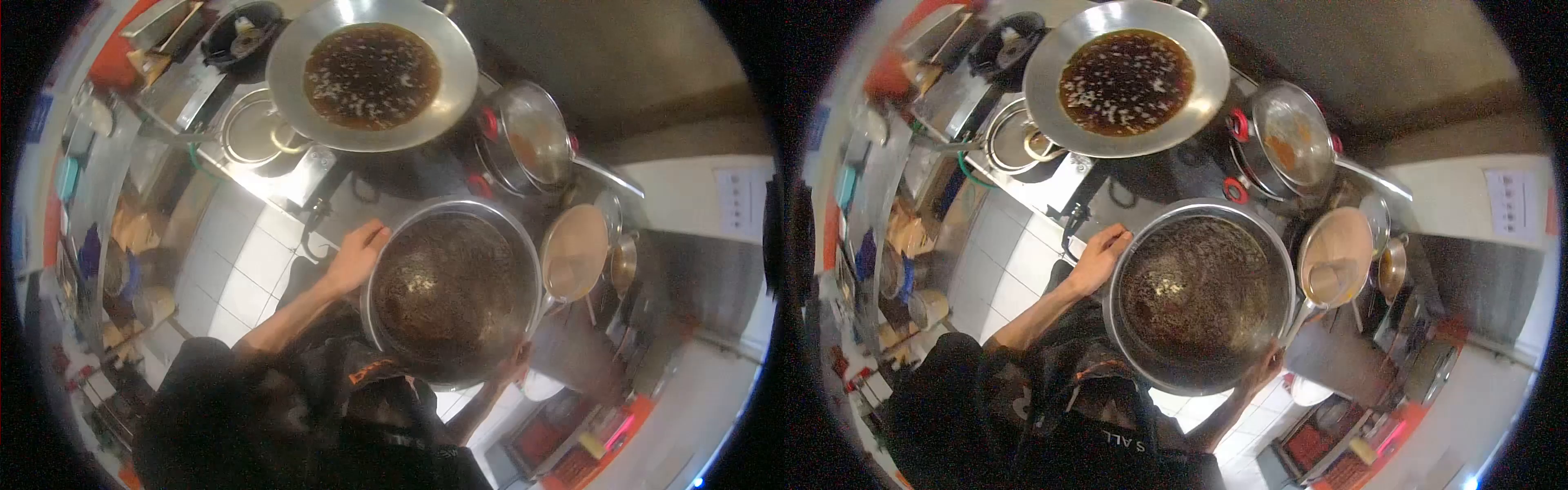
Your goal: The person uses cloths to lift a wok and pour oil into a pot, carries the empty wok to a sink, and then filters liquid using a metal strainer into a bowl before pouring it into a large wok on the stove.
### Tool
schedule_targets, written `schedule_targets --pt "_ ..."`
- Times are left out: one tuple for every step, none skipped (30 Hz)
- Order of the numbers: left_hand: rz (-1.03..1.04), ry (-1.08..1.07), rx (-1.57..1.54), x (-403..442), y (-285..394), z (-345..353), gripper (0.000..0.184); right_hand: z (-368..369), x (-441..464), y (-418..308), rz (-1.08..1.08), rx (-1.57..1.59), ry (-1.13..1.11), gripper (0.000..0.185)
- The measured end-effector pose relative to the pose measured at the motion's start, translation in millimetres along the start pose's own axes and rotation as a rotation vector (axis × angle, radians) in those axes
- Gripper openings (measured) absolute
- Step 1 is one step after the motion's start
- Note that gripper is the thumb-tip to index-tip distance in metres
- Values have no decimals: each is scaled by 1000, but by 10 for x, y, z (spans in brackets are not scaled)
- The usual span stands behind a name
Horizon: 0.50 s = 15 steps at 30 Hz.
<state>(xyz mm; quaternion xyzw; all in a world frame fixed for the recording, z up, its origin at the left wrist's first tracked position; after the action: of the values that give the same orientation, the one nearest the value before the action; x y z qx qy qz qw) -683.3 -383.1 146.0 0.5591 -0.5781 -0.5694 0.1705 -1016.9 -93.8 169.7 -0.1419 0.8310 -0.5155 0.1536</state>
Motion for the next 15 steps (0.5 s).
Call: schedule_targets --pt "6 12 2 -6 56 -53 25 -7 40 3 26 -94 -19 43" --pt "43 23 14 -17 187 -137 26 7 68 88 83 77 1 44" --pt "37 43 2 -28 253 -232 26 9 105 27 72 73 -21 44" --pt "19 14 13 -23 301 -280 29 13 157 -80 40 79 -62 43" --pt "3 -21 21 -32 364 -313 32 21 191 -243 8 83 -98 43" --pt "-2 -14 -1 -59 467 -386 33 232 37 -781 -79 126 -12 40" --pt "1 -7 -17 -51 481 -414 33 224 92 -844 -95 120 -19 40" --pt "31 27 -19 -42 514 -469 33 233 172 -932 -146 146 -90 39" --pt "60 59 -19 -18 532 -568 32 298 236 -1030 -195 173 -160 37" --pt "63 62 -29 -11 576 -616 32 320 362 -1094 -185 200 -170 35" --pt "92 68 -94 -4 663 -687 27 370 447 -1224 -196 198 -169 35" --pt "121 72 -158 -7 747 -759 24 439 503 -1346 -169 122 -187 35" --pt "125 71 -171 -7 822 -827 24 492 555 -1447 -142 42 -205 36" --pt "108 62 -195 7 887 -909 23 556 608 -1550 -157 39 -208 36" --pt "90 56 -218 30 918 -978 23 626 654 -1652 -178 6 -193 37"
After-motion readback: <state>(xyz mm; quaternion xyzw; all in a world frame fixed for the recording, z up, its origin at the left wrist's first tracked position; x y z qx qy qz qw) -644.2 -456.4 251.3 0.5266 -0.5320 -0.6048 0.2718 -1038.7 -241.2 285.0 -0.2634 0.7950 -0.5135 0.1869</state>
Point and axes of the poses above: each hand's wrist, its own x-axis towards the middle knuckle, its own z-axis out of the palm, y = z × x, the point moved 8 cm from there along x, towards the middle knuckle, and after that the axes turned 11 degrees about x, right-handed, at the moved point
